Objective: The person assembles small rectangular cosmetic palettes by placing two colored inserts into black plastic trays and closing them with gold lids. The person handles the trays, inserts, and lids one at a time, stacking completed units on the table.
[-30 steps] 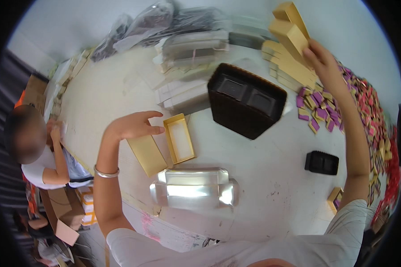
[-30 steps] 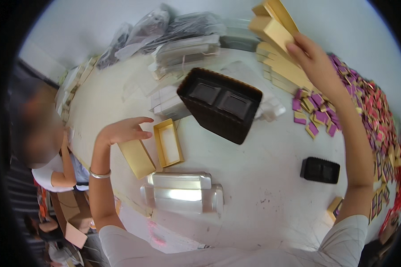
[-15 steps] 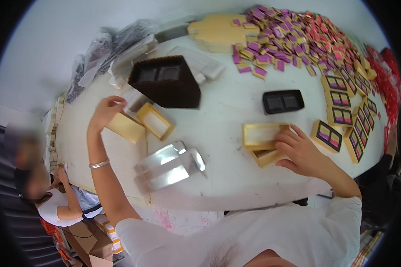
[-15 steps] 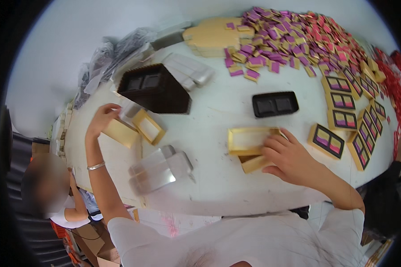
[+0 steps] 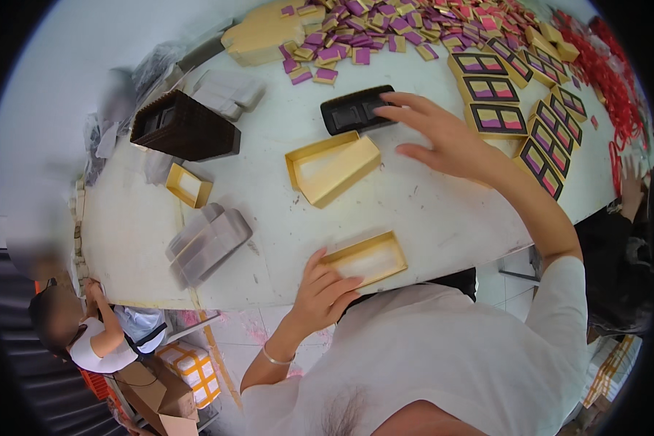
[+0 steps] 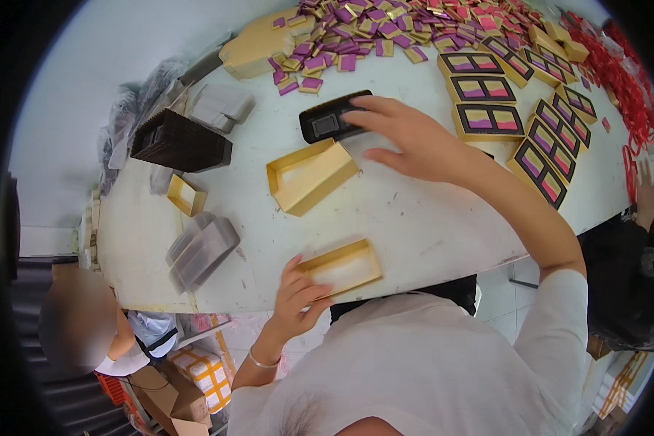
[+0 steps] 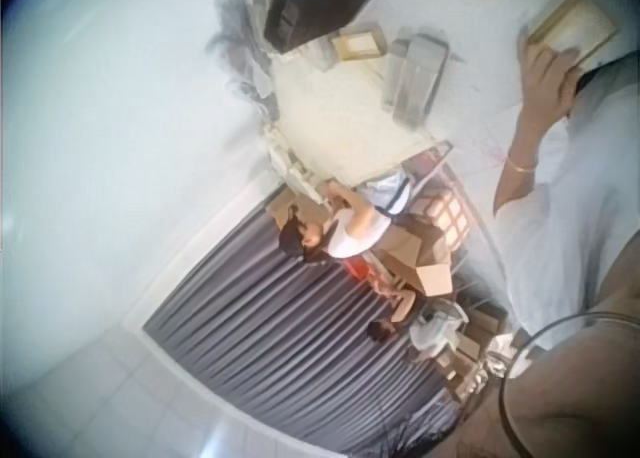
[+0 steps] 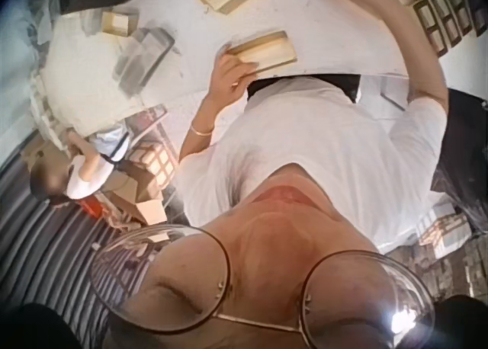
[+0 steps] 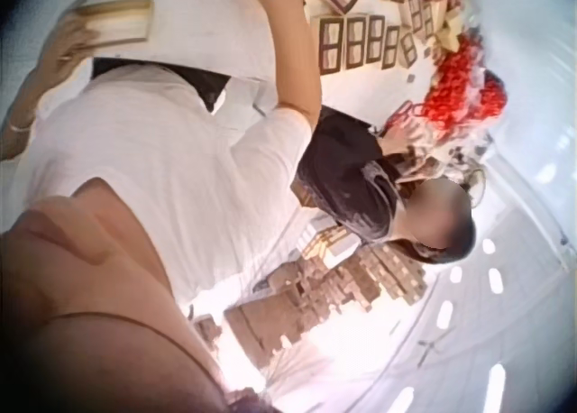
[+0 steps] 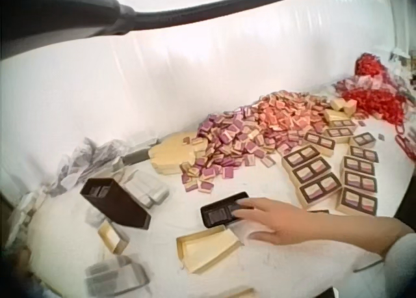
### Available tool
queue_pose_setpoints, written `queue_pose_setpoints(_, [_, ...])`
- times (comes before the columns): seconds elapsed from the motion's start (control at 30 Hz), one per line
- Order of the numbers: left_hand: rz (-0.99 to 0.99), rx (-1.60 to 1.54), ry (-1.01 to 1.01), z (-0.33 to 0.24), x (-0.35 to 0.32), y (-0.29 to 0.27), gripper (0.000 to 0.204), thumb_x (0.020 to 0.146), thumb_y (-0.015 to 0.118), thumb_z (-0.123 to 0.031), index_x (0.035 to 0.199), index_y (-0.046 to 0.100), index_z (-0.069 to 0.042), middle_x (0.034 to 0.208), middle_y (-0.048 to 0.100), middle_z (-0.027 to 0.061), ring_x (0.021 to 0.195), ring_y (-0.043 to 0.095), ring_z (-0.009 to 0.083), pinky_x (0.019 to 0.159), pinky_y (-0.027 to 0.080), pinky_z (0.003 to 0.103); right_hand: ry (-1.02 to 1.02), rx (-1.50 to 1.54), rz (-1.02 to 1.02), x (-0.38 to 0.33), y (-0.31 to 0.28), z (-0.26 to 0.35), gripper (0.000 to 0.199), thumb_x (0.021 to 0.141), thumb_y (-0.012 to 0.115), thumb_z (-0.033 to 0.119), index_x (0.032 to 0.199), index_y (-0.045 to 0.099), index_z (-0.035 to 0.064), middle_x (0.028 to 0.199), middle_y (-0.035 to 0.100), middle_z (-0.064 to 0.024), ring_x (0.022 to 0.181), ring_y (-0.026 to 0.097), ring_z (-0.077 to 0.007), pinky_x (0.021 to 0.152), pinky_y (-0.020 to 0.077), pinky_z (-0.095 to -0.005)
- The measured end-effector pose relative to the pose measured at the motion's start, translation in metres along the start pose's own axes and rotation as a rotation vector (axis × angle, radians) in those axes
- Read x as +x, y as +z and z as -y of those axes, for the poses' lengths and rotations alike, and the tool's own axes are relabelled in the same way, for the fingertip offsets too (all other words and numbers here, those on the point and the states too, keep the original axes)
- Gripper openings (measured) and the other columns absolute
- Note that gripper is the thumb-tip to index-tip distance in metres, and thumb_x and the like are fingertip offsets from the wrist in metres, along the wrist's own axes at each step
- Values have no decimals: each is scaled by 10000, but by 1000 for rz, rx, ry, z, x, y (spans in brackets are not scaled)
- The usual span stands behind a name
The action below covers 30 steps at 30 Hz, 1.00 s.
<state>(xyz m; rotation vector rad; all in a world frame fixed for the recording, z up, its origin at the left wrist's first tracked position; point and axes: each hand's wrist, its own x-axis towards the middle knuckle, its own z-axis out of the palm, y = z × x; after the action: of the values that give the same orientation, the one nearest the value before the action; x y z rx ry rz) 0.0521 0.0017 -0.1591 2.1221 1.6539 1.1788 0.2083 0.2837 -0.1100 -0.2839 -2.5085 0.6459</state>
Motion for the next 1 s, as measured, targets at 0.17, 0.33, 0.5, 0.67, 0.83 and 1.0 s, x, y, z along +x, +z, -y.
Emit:
queue_pose_setpoints(0.17, [136,147,91,4,32,23,166,726,738,-159,879,683,-122,709,549,-9,732,534,160,1030,355,460,-108,-107,287,9,37,20,408,729,730,129,1067,520,36,1049,546,-128,994,537,-312,853,428,-408])
queue_pose_setpoints(0.33, [32,421,163,20,46,23,216,717,758,-237,890,676,-138,815,581,1,817,534,165,937,345,434,-202,-175,187,-31,31,31,323,737,722,280,894,540,64,879,520,-89,847,538,-259,743,431,-382])
queue_pose_setpoints(0.5, [-114,256,83,18,57,2,336,725,747,-344,953,664,-112,1103,560,96,1021,471,288,911,342,437,-11,48,-88,-14,16,11,146,782,681,130,864,589,52,1006,576,-120,912,560,-310,776,453,-376])
queue_pose_setpoints(0.67, [56,176,-175,37,89,-1,274,761,709,-216,988,655,-74,1018,610,88,996,514,296,873,410,409,82,-369,212,22,24,-50,145,770,658,86,896,598,49,938,559,-90,924,558,-289,796,451,-390])
queue_pose_setpoints(0.83, [39,272,-273,60,105,-6,217,791,677,-176,980,666,-70,936,637,59,950,542,257,827,438,370,20,-354,138,35,28,-66,133,741,659,63,780,539,22,841,525,-111,858,541,-314,743,447,-409])
queue_pose_setpoints(1.0, [153,263,-272,53,106,-7,126,826,636,-149,916,681,-72,959,640,43,965,548,236,871,376,363,125,-190,122,46,10,-64,172,782,674,87,750,540,-16,790,541,-128,798,521,-311,704,427,-393])
